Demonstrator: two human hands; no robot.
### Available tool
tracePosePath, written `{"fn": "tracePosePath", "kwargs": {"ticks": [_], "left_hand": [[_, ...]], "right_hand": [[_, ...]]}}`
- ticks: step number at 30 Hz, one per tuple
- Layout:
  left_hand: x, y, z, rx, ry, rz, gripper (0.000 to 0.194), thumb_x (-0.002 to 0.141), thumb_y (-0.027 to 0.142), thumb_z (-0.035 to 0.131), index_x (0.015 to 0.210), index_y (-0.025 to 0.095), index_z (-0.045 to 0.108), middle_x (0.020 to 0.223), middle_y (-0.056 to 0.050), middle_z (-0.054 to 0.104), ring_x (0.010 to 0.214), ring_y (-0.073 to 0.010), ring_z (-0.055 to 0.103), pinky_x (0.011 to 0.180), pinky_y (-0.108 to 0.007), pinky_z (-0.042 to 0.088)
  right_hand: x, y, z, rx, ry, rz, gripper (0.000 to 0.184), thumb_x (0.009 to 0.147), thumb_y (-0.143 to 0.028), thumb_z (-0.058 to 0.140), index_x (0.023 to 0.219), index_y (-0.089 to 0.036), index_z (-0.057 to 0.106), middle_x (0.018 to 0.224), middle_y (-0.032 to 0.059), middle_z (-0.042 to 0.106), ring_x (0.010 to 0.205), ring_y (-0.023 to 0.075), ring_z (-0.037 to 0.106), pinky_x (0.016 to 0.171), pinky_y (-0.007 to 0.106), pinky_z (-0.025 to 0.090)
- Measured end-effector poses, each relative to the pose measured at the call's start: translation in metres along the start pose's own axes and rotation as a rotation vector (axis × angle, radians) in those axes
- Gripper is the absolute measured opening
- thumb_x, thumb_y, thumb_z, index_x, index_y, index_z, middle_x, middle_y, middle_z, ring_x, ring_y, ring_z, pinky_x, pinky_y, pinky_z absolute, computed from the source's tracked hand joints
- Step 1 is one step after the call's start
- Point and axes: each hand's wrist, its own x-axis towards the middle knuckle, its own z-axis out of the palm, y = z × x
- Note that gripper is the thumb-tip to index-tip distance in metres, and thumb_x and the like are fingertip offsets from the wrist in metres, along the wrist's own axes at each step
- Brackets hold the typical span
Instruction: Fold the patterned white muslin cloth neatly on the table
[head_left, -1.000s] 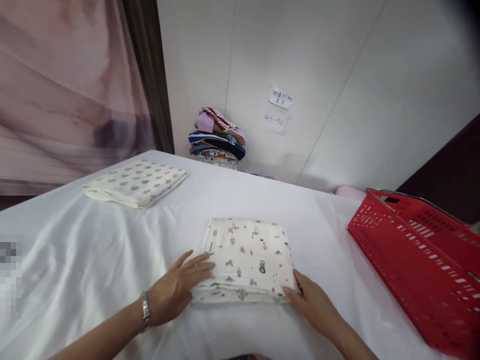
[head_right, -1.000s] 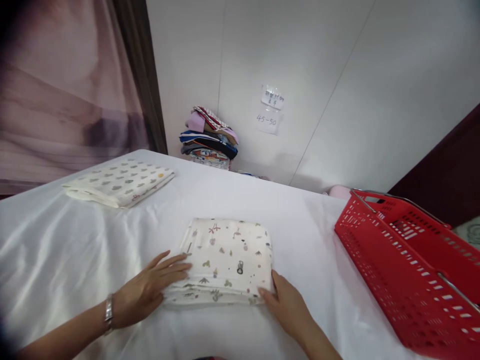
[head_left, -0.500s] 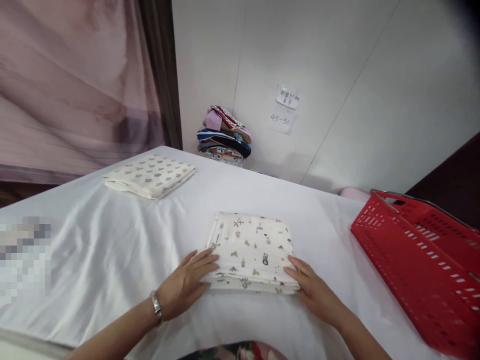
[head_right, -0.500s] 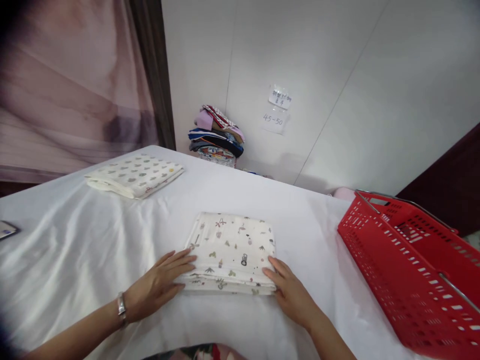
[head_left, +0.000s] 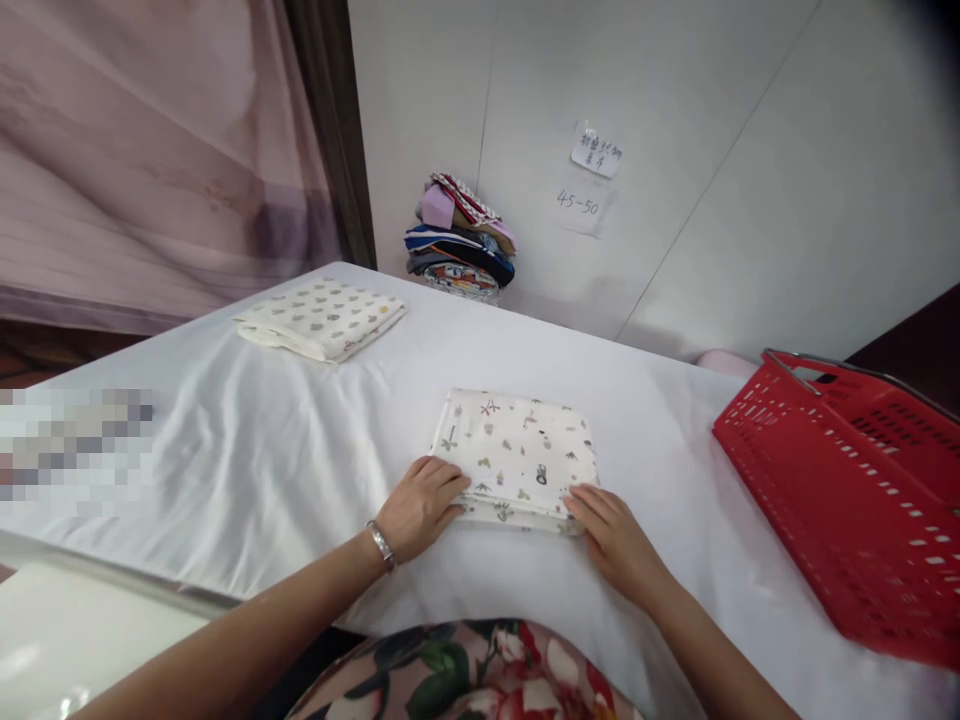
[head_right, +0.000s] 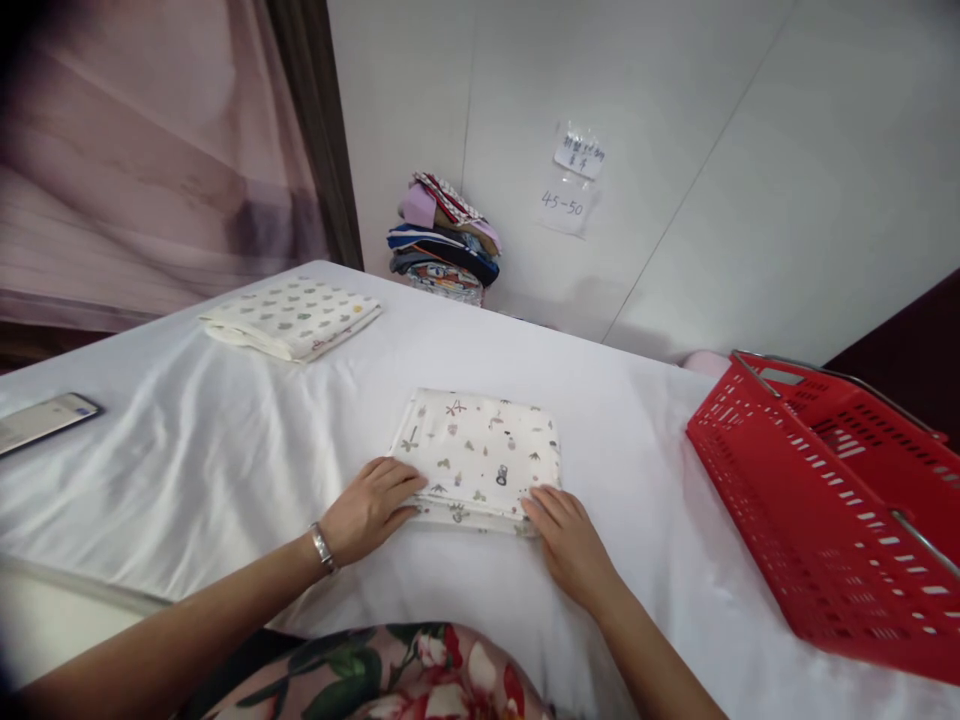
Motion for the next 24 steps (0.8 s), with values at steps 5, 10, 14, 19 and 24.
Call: {"fn": "tracePosePath", "kwargs": {"ticks": [5, 10, 14, 19, 24], "left_hand": [[0.003, -0.004, 0.000, -0.032, -0.038, 0.010, 0.021, 0.083, 0.026, 0.051, 0.102, 0.021, 0.058, 0.097, -0.005, 0.059, 0.091, -0.0195, 0.050, 0.086, -0.038, 0.038], [0.002, -0.005, 0.002, 0.027, -0.051, 0.054, 0.022, 0.086, 0.026, 0.046, 0.104, 0.020, 0.057, 0.097, -0.006, 0.058, 0.090, -0.0198, 0.050, 0.083, -0.037, 0.038], [0.003, -0.001, 0.005, 0.042, -0.031, 0.068, 0.025, 0.086, 0.031, 0.046, 0.107, 0.021, 0.055, 0.101, -0.007, 0.058, 0.093, -0.0208, 0.050, 0.084, -0.038, 0.038], [0.008, 0.005, 0.010, 0.024, -0.011, 0.048, 0.024, 0.087, 0.030, 0.046, 0.106, 0.019, 0.056, 0.100, -0.006, 0.058, 0.094, -0.0203, 0.050, 0.085, -0.036, 0.038], [0.018, 0.006, 0.015, 0.035, -0.039, 0.010, 0.023, 0.089, 0.027, 0.041, 0.096, 0.020, 0.062, 0.088, -0.006, 0.059, 0.084, -0.0189, 0.052, 0.076, -0.035, 0.039]], "right_hand": [[0.004, 0.001, 0.000, 0.035, 0.001, 0.009, 0.056, 0.075, -0.004, 0.038, 0.127, -0.024, 0.045, 0.128, 0.0065, 0.049, 0.119, 0.0220, 0.043, 0.098, 0.044, 0.038], [0.004, 0.000, -0.004, 0.069, 0.010, 0.042, 0.052, 0.077, -0.006, 0.036, 0.125, -0.024, 0.047, 0.127, 0.0053, 0.051, 0.118, 0.0211, 0.045, 0.098, 0.043, 0.039], [0.008, -0.007, -0.009, 0.102, 0.004, 0.089, 0.045, 0.080, -0.014, 0.040, 0.123, -0.024, 0.049, 0.126, 0.0050, 0.052, 0.117, 0.0219, 0.045, 0.098, 0.042, 0.038], [0.019, -0.014, -0.007, 0.108, 0.016, 0.095, 0.035, 0.085, -0.023, 0.043, 0.118, -0.023, 0.054, 0.119, 0.0063, 0.056, 0.113, 0.0230, 0.047, 0.097, 0.042, 0.037], [0.027, -0.008, -0.003, 0.177, -0.027, 0.215, 0.032, 0.086, -0.026, 0.041, 0.113, -0.026, 0.059, 0.116, 0.0040, 0.059, 0.110, 0.0222, 0.050, 0.095, 0.039, 0.038]]}}
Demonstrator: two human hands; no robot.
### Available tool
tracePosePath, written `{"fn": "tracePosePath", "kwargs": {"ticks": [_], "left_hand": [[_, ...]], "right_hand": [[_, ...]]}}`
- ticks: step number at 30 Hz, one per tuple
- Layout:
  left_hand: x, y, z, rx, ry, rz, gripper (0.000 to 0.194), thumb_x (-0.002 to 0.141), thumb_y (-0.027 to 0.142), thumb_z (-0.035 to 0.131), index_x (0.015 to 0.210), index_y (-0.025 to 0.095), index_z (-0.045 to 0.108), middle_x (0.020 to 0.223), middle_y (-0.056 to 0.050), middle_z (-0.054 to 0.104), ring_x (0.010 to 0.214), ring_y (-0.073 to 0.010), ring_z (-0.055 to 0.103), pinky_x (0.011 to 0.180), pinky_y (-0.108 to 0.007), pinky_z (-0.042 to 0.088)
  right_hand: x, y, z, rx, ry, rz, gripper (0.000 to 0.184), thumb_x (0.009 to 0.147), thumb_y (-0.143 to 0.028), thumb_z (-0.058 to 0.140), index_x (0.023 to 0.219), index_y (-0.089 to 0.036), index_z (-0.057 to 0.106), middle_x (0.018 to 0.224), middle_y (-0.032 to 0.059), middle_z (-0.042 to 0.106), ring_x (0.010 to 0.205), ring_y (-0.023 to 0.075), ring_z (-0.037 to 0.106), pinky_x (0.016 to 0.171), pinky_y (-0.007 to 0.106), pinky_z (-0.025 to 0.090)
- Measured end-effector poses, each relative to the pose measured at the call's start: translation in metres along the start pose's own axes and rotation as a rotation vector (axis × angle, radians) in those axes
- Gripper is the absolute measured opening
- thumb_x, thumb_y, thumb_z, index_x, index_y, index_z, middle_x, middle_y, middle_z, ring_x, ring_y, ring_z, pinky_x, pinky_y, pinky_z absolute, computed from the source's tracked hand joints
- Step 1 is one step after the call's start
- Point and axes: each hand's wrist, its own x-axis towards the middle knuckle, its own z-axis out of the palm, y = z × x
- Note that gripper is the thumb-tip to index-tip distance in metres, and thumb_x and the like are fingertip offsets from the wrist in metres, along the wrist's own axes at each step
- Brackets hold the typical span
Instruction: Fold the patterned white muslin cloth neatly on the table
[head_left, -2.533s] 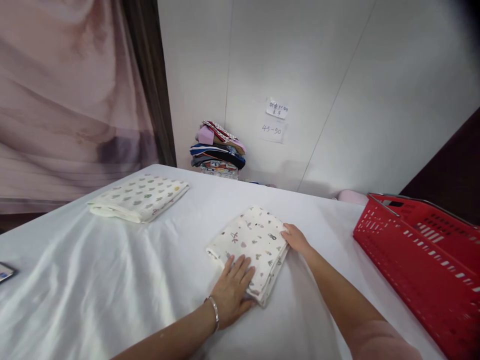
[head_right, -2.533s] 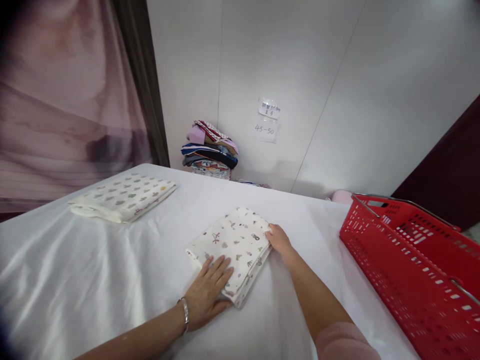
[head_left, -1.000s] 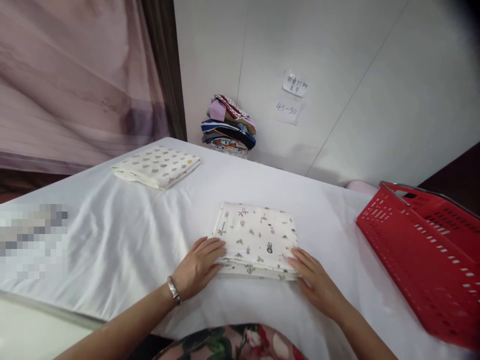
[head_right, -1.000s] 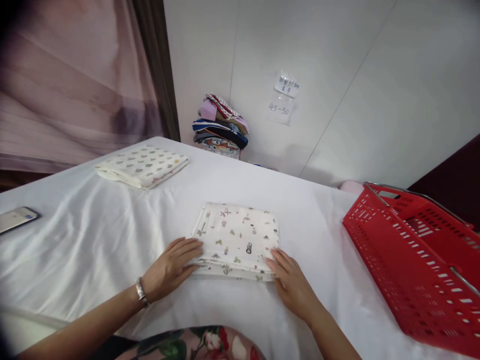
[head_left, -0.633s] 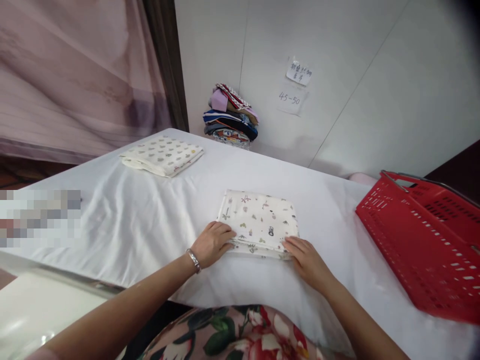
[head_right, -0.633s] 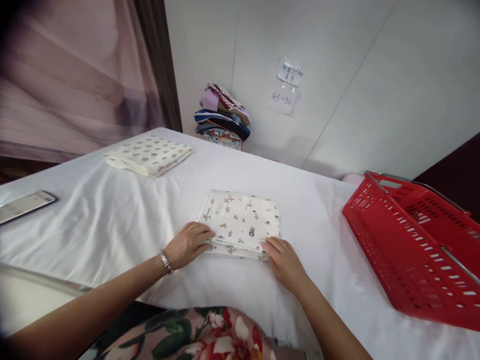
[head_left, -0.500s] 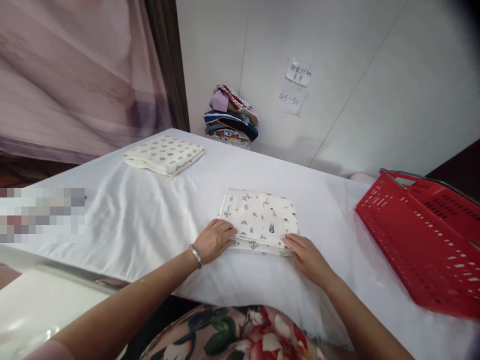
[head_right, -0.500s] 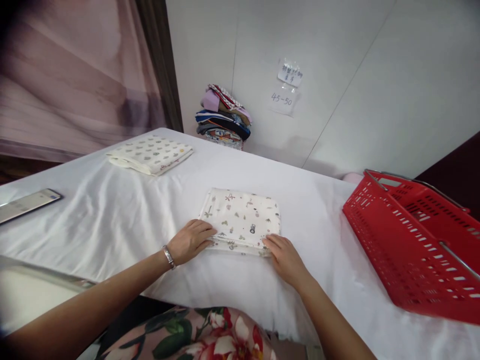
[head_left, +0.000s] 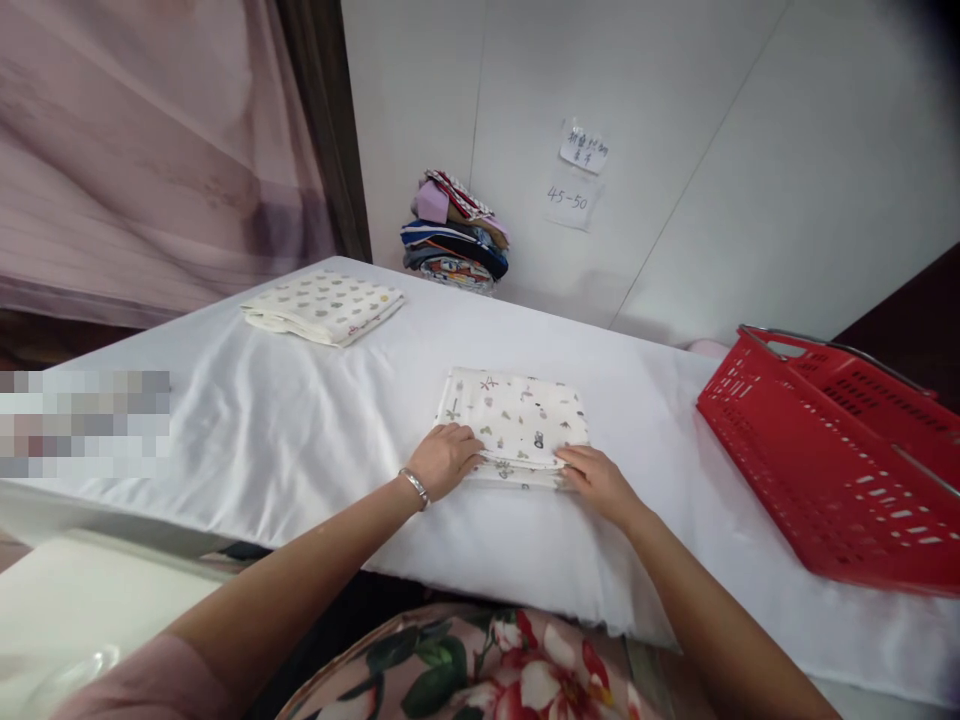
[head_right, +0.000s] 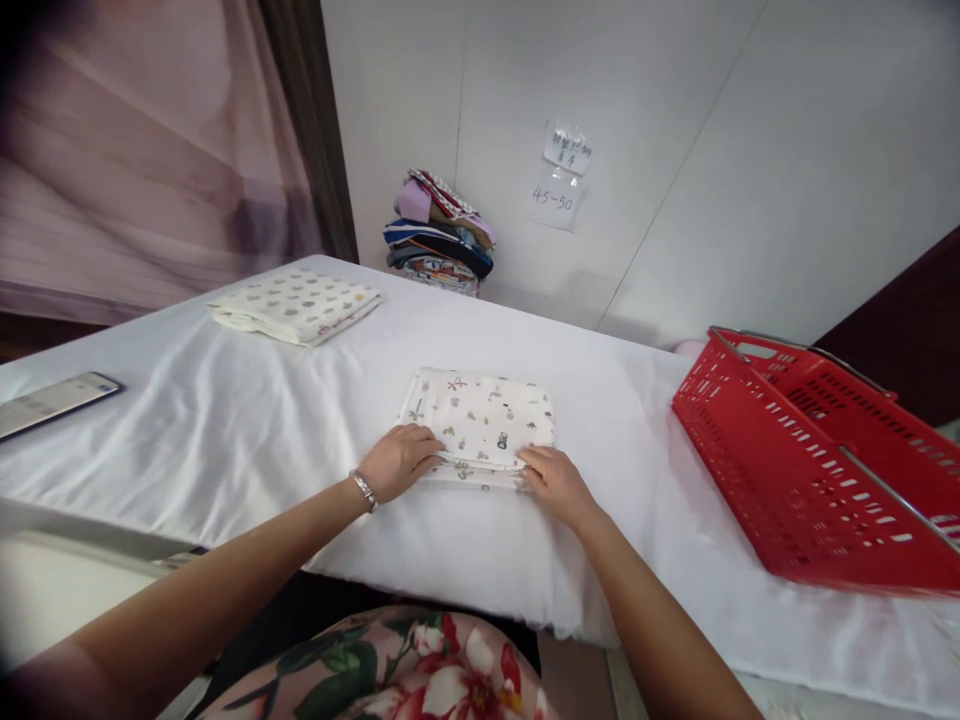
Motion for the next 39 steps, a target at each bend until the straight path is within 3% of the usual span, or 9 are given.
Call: {"fn": "tracePosePath", "kwargs": {"ticks": [3, 12, 21, 27, 34, 39], "left_hand": [[0.004, -0.001, 0.001, 0.005, -0.015, -0.019, 0.027, 0.089, 0.030, 0.040, 0.088, 0.019, 0.064, 0.084, -0.005, 0.058, 0.080, -0.0182, 0.052, 0.073, -0.034, 0.039], [0.005, 0.002, -0.002, 0.035, -0.046, -0.048, 0.030, 0.090, 0.029, 0.038, 0.083, 0.018, 0.065, 0.083, -0.006, 0.059, 0.080, -0.0182, 0.052, 0.073, -0.033, 0.038], [0.009, 0.017, -0.003, 0.105, -0.015, -0.037, 0.024, 0.087, 0.035, 0.046, 0.090, 0.017, 0.062, 0.089, -0.007, 0.059, 0.086, -0.0209, 0.052, 0.073, -0.034, 0.039], [0.014, 0.018, 0.003, 0.061, -0.044, -0.097, 0.034, 0.091, 0.032, 0.035, 0.084, 0.017, 0.064, 0.084, -0.006, 0.059, 0.081, -0.0184, 0.052, 0.073, -0.032, 0.041], [0.015, 0.018, 0.003, 0.084, -0.067, -0.071, 0.029, 0.090, 0.034, 0.038, 0.090, 0.020, 0.063, 0.088, -0.006, 0.059, 0.086, -0.0191, 0.053, 0.074, -0.032, 0.041], [0.016, 0.018, 0.003, 0.079, -0.078, -0.070, 0.027, 0.090, 0.030, 0.038, 0.090, 0.020, 0.063, 0.090, -0.005, 0.059, 0.086, -0.0182, 0.053, 0.074, -0.031, 0.041]], "right_hand": [[0.003, 0.002, -0.003, 0.043, -0.027, 0.059, 0.033, 0.086, -0.028, 0.040, 0.113, -0.027, 0.060, 0.115, 0.0014, 0.060, 0.108, 0.0205, 0.052, 0.094, 0.035, 0.039], [0.005, -0.005, -0.009, 0.045, -0.046, 0.026, 0.034, 0.089, -0.030, 0.036, 0.114, -0.025, 0.058, 0.114, 0.0018, 0.061, 0.104, 0.0185, 0.054, 0.090, 0.031, 0.041], [0.009, -0.023, 0.002, -0.081, 0.060, -0.210, 0.027, 0.089, -0.028, 0.041, 0.108, -0.023, 0.059, 0.111, 0.0056, 0.058, 0.101, 0.0201, 0.051, 0.088, 0.034, 0.040], [0.011, -0.021, 0.013, 0.076, 0.164, -0.061, 0.026, 0.089, -0.028, 0.042, 0.102, -0.023, 0.064, 0.102, 0.0053, 0.061, 0.096, 0.0183, 0.053, 0.085, 0.033, 0.043], [0.014, -0.018, 0.016, 0.056, 0.145, -0.104, 0.027, 0.089, -0.026, 0.042, 0.105, -0.024, 0.063, 0.100, 0.0052, 0.060, 0.093, 0.0185, 0.052, 0.083, 0.033, 0.043], [0.013, -0.019, 0.020, 0.001, 0.212, -0.121, 0.026, 0.090, -0.024, 0.039, 0.098, -0.024, 0.064, 0.094, 0.0050, 0.060, 0.089, 0.0178, 0.052, 0.078, 0.032, 0.044]]}}
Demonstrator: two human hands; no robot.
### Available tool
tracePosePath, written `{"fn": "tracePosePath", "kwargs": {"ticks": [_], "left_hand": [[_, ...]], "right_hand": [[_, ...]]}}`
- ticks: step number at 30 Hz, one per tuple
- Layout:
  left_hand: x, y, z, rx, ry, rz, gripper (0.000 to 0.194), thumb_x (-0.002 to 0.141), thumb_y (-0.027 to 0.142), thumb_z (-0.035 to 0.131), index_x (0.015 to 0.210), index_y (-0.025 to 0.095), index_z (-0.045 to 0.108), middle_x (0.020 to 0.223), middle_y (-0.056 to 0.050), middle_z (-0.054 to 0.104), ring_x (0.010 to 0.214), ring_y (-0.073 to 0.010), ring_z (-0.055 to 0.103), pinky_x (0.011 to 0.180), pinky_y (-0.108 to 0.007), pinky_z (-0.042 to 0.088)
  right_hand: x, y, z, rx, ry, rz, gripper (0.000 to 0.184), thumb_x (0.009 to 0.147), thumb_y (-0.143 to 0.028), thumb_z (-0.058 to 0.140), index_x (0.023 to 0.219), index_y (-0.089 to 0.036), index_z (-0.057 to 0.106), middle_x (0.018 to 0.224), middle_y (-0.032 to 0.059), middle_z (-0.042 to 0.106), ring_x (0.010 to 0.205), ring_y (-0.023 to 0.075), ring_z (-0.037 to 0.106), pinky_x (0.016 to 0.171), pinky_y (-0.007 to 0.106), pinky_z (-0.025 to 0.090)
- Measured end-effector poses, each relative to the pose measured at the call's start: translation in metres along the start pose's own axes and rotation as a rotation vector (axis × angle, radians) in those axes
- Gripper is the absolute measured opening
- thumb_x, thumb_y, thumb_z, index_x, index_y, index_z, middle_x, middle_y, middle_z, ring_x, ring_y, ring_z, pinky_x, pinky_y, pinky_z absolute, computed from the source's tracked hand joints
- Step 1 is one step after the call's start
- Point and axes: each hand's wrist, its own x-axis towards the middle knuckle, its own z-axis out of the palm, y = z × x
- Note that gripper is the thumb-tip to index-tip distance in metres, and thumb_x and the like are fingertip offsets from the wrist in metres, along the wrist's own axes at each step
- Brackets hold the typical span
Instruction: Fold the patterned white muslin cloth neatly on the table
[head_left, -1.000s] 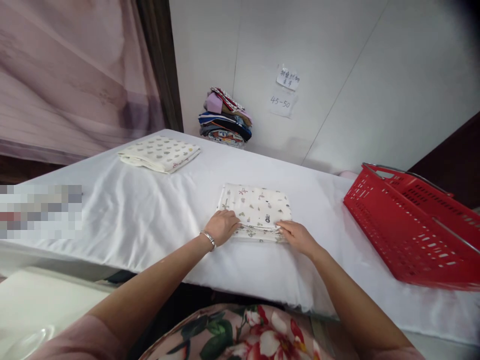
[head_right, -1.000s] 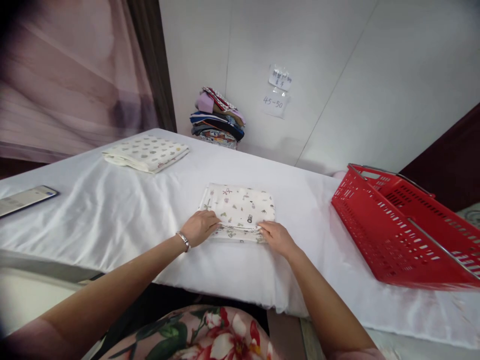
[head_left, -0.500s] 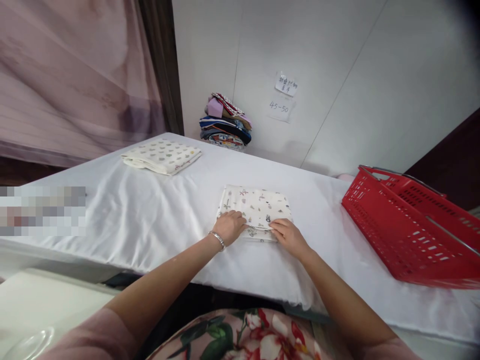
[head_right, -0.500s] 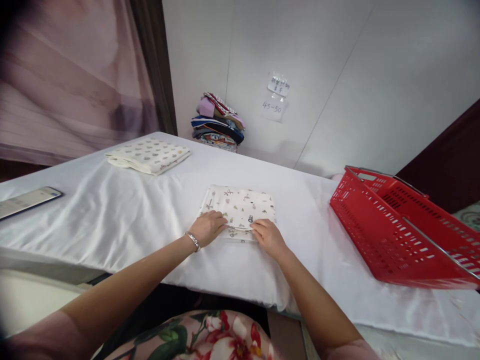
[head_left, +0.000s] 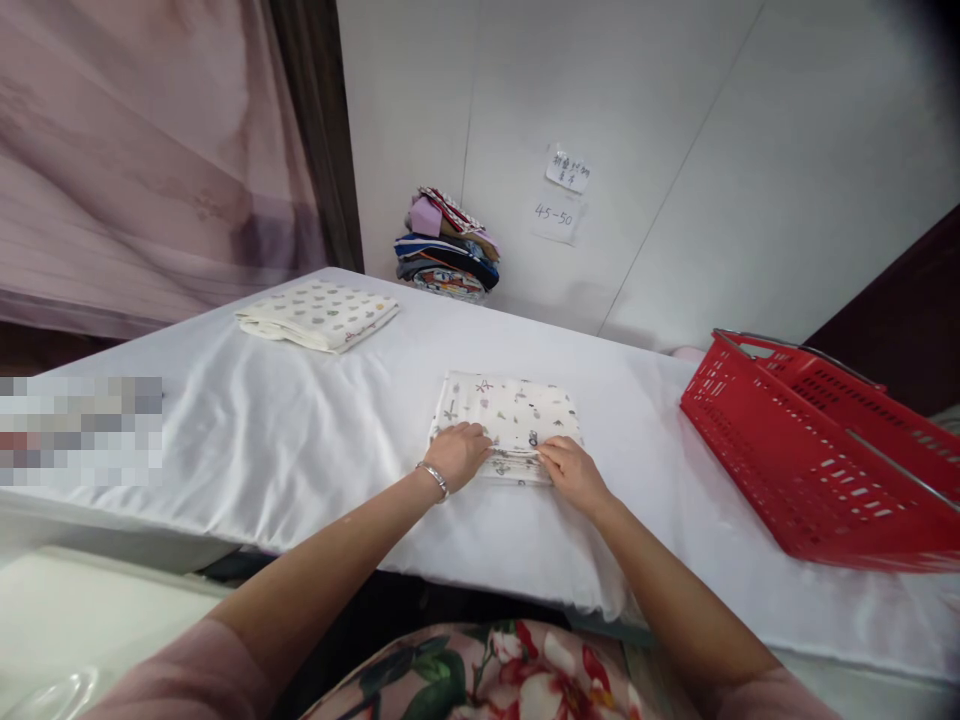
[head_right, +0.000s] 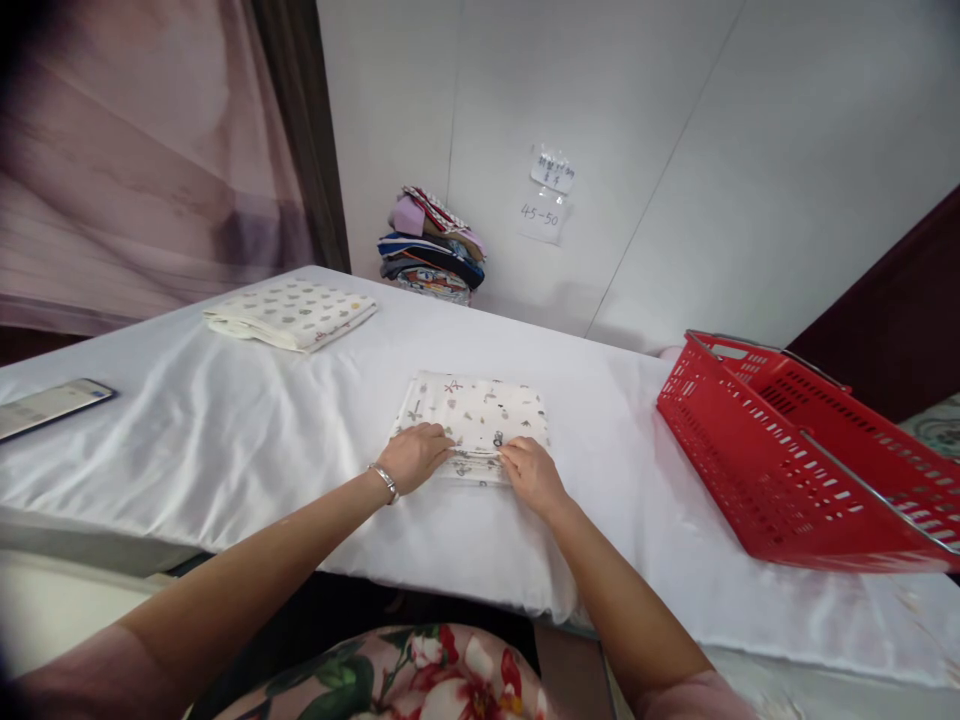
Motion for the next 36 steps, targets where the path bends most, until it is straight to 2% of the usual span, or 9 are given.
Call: {"fn": "tracePosePath", "kwargs": {"ticks": [5, 14, 20, 27, 32, 36], "left_hand": [[0.000, 0.000, 0.000, -0.029, 0.046, -0.009, 0.028, 0.090, 0.029, 0.037, 0.084, 0.019, 0.063, 0.084, -0.005, 0.058, 0.082, -0.0170, 0.053, 0.071, -0.030, 0.041], [-0.001, -0.002, 0.001, -0.021, 0.058, 0.079, 0.023, 0.087, 0.024, 0.041, 0.084, 0.019, 0.063, 0.084, -0.004, 0.058, 0.082, -0.0171, 0.052, 0.070, -0.029, 0.041], [-0.001, -0.001, 0.001, -0.013, 0.082, 0.074, 0.021, 0.086, 0.023, 0.044, 0.079, 0.019, 0.063, 0.080, -0.004, 0.058, 0.078, -0.0165, 0.052, 0.065, -0.028, 0.040], [0.002, -0.001, 0.004, 0.078, 0.263, 0.094, 0.024, 0.089, 0.021, 0.038, 0.084, 0.019, 0.062, 0.083, -0.005, 0.058, 0.078, -0.0163, 0.050, 0.064, -0.028, 0.038], [0.001, -0.002, 0.013, 0.165, 0.172, 0.141, 0.021, 0.086, 0.015, 0.043, 0.073, 0.018, 0.059, 0.078, -0.004, 0.056, 0.074, -0.0158, 0.048, 0.061, -0.028, 0.035], [0.000, -0.001, 0.011, 0.166, 0.090, 0.145, 0.019, 0.086, 0.016, 0.043, 0.077, 0.018, 0.060, 0.080, -0.004, 0.056, 0.076, -0.0165, 0.049, 0.063, -0.029, 0.036]], "right_hand": [[-0.001, 0.000, 0.005, -0.068, 0.089, -0.031, 0.025, 0.090, -0.023, 0.039, 0.098, -0.022, 0.063, 0.093, 0.0063, 0.060, 0.087, 0.0186, 0.051, 0.077, 0.031, 0.043], [-0.005, 0.001, 0.006, -0.185, 0.058, -0.129, 0.023, 0.090, -0.021, 0.040, 0.093, -0.021, 0.063, 0.090, 0.0062, 0.059, 0.083, 0.0176, 0.049, 0.073, 0.030, 0.038], [-0.005, 0.002, 0.007, -0.191, 0.092, -0.134, 0.023, 0.090, -0.023, 0.040, 0.092, -0.021, 0.063, 0.088, 0.0062, 0.059, 0.080, 0.0174, 0.048, 0.071, 0.029, 0.038], [-0.002, 0.000, 0.009, -0.229, 0.179, -0.069, 0.022, 0.090, -0.021, 0.041, 0.096, -0.021, 0.062, 0.091, 0.0054, 0.059, 0.084, 0.0174, 0.048, 0.073, 0.029, 0.035], [-0.003, 0.004, 0.013, -0.291, 0.085, -0.086, 0.021, 0.090, -0.023, 0.043, 0.092, -0.023, 0.063, 0.090, 0.0043, 0.059, 0.081, 0.0164, 0.046, 0.071, 0.028, 0.034], [-0.004, 0.003, 0.009, -0.276, 0.008, -0.096, 0.022, 0.091, -0.022, 0.041, 0.092, -0.024, 0.063, 0.088, 0.0039, 0.059, 0.080, 0.0165, 0.045, 0.071, 0.028, 0.034]]}}
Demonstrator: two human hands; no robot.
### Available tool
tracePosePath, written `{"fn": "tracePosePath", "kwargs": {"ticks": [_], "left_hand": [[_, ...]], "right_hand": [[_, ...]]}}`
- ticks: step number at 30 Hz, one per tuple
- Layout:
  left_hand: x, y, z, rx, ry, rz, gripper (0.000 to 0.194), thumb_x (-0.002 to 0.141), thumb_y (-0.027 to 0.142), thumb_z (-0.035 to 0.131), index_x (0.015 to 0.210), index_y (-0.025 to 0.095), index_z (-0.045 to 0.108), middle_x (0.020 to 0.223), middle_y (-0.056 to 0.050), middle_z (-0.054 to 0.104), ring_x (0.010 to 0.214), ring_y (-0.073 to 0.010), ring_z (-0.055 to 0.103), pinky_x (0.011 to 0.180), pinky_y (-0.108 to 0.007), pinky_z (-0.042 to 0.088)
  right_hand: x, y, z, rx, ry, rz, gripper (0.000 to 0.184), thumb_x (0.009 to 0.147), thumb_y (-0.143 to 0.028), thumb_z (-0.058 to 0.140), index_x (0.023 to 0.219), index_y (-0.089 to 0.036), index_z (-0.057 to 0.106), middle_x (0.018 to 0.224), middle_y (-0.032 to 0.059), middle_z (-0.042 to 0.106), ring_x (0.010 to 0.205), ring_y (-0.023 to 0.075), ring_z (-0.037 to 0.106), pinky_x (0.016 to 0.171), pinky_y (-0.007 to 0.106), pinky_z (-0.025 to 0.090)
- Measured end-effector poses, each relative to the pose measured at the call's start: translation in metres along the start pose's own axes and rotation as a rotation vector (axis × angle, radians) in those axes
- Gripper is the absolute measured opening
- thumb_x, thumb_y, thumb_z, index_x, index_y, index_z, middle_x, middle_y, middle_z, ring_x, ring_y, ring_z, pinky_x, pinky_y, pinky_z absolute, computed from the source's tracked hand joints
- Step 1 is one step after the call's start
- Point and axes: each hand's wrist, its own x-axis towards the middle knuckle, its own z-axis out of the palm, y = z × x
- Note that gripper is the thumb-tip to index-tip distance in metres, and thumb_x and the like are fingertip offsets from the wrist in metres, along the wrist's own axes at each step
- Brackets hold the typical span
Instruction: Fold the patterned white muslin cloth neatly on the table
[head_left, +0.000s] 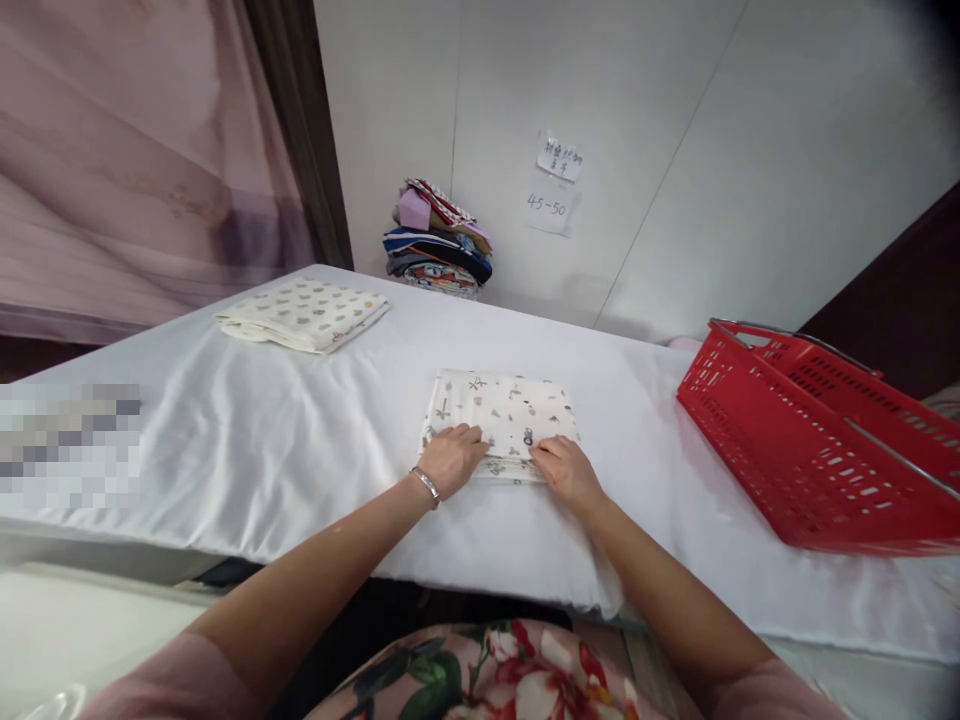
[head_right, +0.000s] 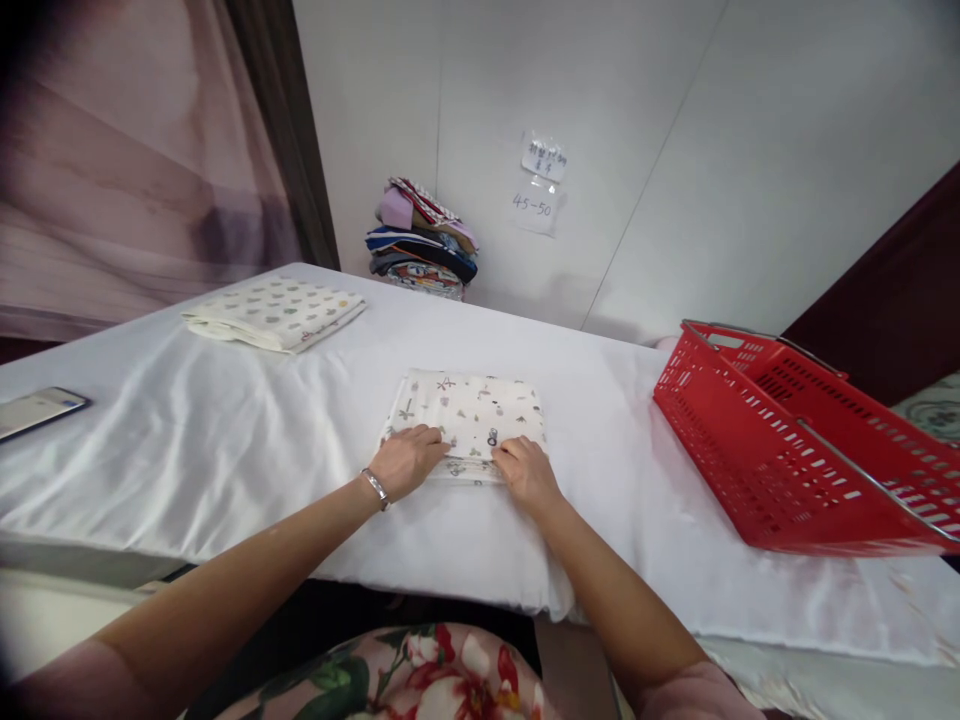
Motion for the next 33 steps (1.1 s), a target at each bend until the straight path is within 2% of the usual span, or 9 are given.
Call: {"fn": "tracePosePath", "kwargs": {"ticks": [7, 19, 24, 31, 33], "left_hand": [[-0.003, -0.001, -0.009, -0.077, -0.067, 0.022, 0.015, 0.087, 0.022, 0.044, 0.087, 0.019, 0.058, 0.088, -0.006, 0.055, 0.082, -0.0182, 0.050, 0.068, -0.031, 0.039], [0.001, -0.006, -0.009, -0.081, -0.107, -0.012, 0.022, 0.088, 0.019, 0.040, 0.092, 0.020, 0.061, 0.090, -0.006, 0.058, 0.083, -0.0174, 0.053, 0.067, -0.028, 0.041], [0.003, -0.006, -0.008, -0.077, -0.100, -0.035, 0.021, 0.086, 0.016, 0.040, 0.087, 0.017, 0.061, 0.087, -0.007, 0.058, 0.082, -0.0186, 0.054, 0.067, -0.029, 0.042], [0.001, -0.005, -0.009, -0.099, -0.064, -0.043, 0.022, 0.086, 0.015, 0.038, 0.085, 0.017, 0.060, 0.086, -0.007, 0.058, 0.082, -0.0185, 0.054, 0.067, -0.030, 0.043], [-0.001, -0.004, -0.007, -0.096, -0.040, -0.034, 0.021, 0.086, 0.015, 0.039, 0.089, 0.017, 0.060, 0.087, -0.007, 0.058, 0.082, -0.0185, 0.054, 0.068, -0.030, 0.043]], "right_hand": [[0.001, -0.002, -0.013, 0.065, -0.105, -0.058, 0.024, 0.091, -0.019, 0.037, 0.103, -0.022, 0.058, 0.095, 0.0056, 0.058, 0.089, 0.0182, 0.046, 0.075, 0.030, 0.036], [0.005, 0.001, -0.028, 0.100, -0.202, -0.148, 0.025, 0.084, -0.009, 0.040, 0.101, -0.018, 0.055, 0.093, 0.0067, 0.056, 0.086, 0.0176, 0.047, 0.075, 0.030, 0.038], [0.003, 0.001, -0.028, 0.107, -0.191, -0.139, 0.032, 0.079, -0.004, 0.038, 0.102, -0.018, 0.054, 0.093, 0.0065, 0.057, 0.085, 0.0179, 0.048, 0.075, 0.030, 0.039], [0.001, 0.006, -0.014, 0.070, -0.113, -0.064, 0.035, 0.080, -0.005, 0.037, 0.108, -0.019, 0.054, 0.099, 0.0066, 0.060, 0.091, 0.0185, 0.050, 0.076, 0.028, 0.041], [0.000, 0.006, -0.011, 0.054, -0.097, -0.055, 0.037, 0.080, -0.006, 0.036, 0.111, -0.019, 0.053, 0.102, 0.0068, 0.060, 0.091, 0.0187, 0.052, 0.077, 0.029, 0.041]]}}
